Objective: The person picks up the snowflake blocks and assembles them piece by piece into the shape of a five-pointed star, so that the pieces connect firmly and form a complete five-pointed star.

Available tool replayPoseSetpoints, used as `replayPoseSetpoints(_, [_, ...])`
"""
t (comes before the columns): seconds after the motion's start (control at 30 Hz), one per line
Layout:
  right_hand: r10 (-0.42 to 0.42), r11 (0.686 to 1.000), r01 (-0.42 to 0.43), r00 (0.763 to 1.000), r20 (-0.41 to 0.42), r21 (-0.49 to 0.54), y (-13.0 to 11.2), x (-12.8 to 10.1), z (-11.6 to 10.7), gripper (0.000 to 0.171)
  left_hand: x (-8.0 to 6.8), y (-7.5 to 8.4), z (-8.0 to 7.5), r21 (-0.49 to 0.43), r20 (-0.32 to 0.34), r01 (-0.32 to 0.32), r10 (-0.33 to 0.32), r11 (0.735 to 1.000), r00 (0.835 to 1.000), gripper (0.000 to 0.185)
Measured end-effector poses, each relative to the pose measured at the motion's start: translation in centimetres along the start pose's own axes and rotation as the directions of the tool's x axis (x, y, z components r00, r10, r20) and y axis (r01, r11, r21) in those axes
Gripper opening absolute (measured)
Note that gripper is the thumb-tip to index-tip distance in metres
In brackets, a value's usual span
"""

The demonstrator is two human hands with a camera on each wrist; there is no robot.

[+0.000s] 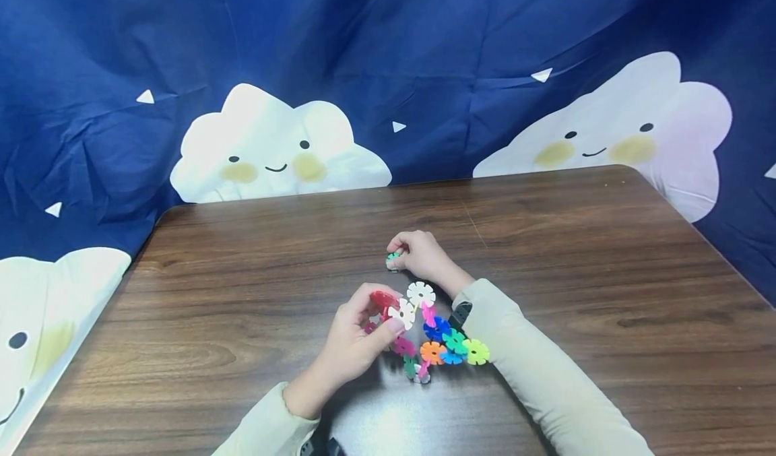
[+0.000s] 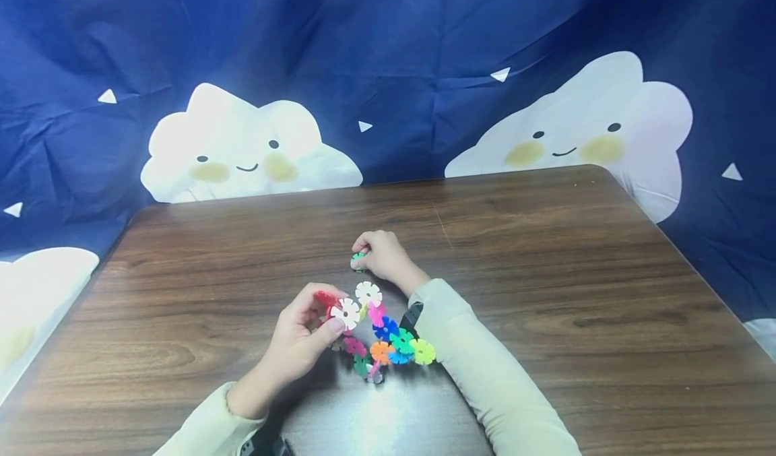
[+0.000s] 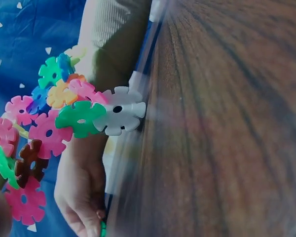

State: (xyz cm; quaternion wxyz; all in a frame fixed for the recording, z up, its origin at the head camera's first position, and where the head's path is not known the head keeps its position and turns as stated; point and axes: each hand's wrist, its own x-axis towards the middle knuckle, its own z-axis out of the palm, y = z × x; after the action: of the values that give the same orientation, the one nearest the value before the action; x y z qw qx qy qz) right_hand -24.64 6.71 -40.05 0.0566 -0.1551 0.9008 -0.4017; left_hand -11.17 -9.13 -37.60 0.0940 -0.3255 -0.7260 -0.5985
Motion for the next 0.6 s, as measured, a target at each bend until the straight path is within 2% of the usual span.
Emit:
replayPoseSetpoints(0.1, [0.054, 0.997, -0.053, 0.998, -0.021, 0.062, 0.2, -0.1, -0.4, 0.015, 0.0, 0.1, -0.1, 0.001, -0.002, 0.009, -0.009, 1.0, 1.0, 0.026])
replayPoseSetpoints(0.2, [0.098, 0.991, -0.097, 0.995, -0.004, 0.09, 0.2, -0.5, -0.8, 0.013, 0.0, 0.1, -0.2, -0.008, -0.009, 0.018, -0.018, 1.0, 1.0, 0.026])
replayPoseSetpoints(0.4, [0.153, 0.959, -0.154, 0.988, 0.025, 0.236, 1.0, -2.2, -2.1, 0.014, 0.0, 0.0, -0.4, -0.015, -0.008, 0.018, -0.018, 1.0, 1.0, 0.027])
replayPoseSetpoints(0.5, [0.14, 0.952, -0.139, 0.99, 0.017, 0.272, 1.2, -3.2, -3.3, 0.021, 0.0, 0.0, -0.5, -0.008, -0.012, -0.002, 0.002, 1.0, 1.0, 0.029])
replayPoseSetpoints(0.6, [0.09, 0.967, -0.084, 0.996, -0.016, 0.242, 0.6, -4.2, -4.6, 0.021, 0.0, 0.1, -0.6, 0.005, -0.026, -0.02, 0.02, 1.0, 0.999, 0.031])
